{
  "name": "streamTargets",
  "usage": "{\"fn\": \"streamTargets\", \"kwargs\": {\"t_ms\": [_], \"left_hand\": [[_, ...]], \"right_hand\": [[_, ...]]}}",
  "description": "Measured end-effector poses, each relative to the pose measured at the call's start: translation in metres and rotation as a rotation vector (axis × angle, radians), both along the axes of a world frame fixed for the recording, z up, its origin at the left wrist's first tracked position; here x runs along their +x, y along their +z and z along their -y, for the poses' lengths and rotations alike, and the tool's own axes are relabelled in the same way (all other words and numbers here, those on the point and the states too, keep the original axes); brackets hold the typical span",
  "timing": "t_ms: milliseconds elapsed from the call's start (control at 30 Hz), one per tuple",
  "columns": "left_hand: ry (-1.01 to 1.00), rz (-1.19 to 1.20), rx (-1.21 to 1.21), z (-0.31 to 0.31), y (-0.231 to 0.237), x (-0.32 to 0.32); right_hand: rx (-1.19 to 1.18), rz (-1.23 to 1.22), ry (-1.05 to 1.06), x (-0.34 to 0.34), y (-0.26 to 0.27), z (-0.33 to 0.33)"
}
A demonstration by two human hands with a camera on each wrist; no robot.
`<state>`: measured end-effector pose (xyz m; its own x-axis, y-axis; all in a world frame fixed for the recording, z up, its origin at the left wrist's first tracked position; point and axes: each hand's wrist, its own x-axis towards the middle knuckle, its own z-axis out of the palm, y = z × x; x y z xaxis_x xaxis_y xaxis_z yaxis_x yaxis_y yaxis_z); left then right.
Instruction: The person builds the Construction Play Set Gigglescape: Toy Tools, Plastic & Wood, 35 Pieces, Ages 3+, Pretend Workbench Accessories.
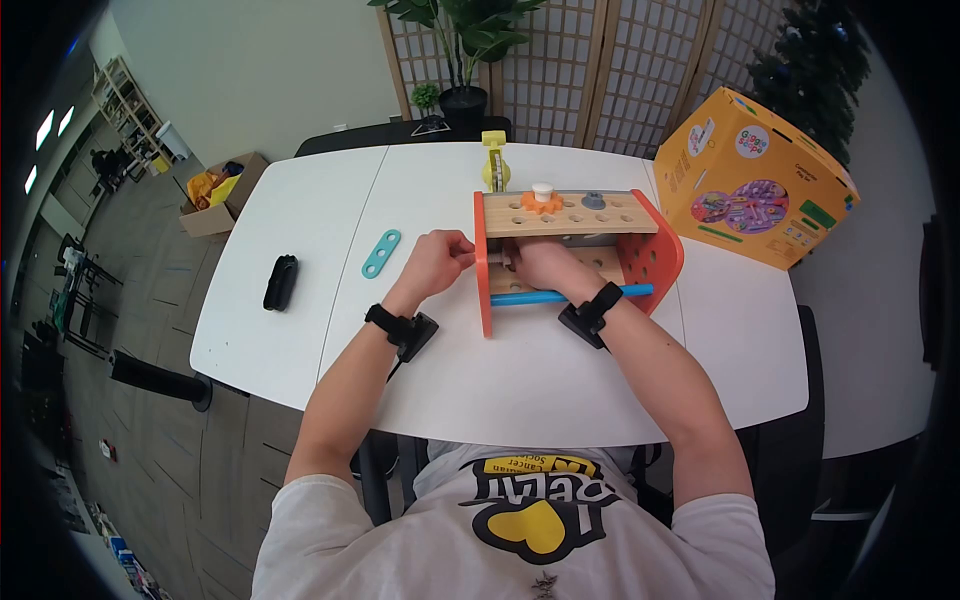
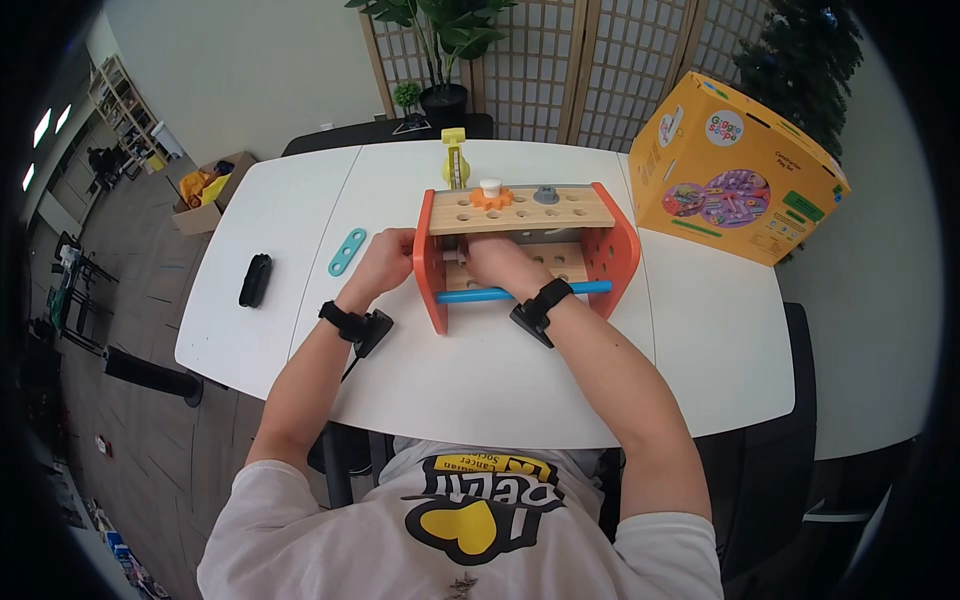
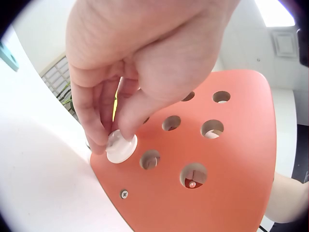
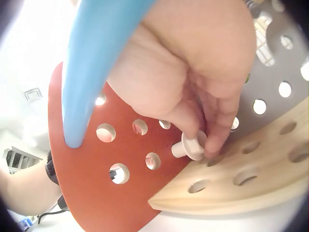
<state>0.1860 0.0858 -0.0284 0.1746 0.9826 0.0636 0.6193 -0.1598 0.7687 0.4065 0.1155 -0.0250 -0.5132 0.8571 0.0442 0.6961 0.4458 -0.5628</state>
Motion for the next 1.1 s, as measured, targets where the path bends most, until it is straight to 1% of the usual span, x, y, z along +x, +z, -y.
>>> {"fn": "streamTargets", "kwargs": {"t_ms": [33,133,233,533,600,633,733,833,933,1033,1100], "left_hand": [[0.001,0.007,0.005,0.0,-0.001,0.0],[0.006,0.024,0.015,0.0,-0.003,-0.001],[0.009,0.021,0.01,0.001,-0.003,0.0],[0.011,0.032,0.008,0.002,-0.003,0.0],[0.013,0.026,0.01,0.002,-0.002,0.001],[0.013,0.026,0.008,0.002,-0.002,0.001],[0.012,0.028,0.006,0.002,-0.001,0.002],[0.015,0.027,0.009,0.003,-0.001,0.002],[0.015,0.024,0.016,0.004,0.001,0.002],[0.014,0.022,0.02,0.005,0.001,0.002],[0.008,0.02,0.018,0.005,0.002,0.002]], "right_hand": [[0.01,-0.004,0.001,-0.001,0.001,-0.001],[-0.077,-0.01,0.001,0.002,0.005,0.003],[-0.069,0.045,-0.003,0.001,0.0,0.0],[-0.08,0.011,-0.021,0.001,0.004,0.006],[-0.054,0.066,0.003,0.002,0.0,0.002],[-0.041,0.093,0.014,0.001,0.003,0.002],[-0.03,0.073,0.016,0.0,0.012,0.008],[-0.036,0.056,-0.028,-0.004,0.014,0.008],[-0.058,0.102,-0.072,-0.005,0.021,0.013],[-0.128,0.09,-0.039,0.0,0.02,0.013],[-0.099,0.072,-0.039,0.001,0.013,0.011]]}}
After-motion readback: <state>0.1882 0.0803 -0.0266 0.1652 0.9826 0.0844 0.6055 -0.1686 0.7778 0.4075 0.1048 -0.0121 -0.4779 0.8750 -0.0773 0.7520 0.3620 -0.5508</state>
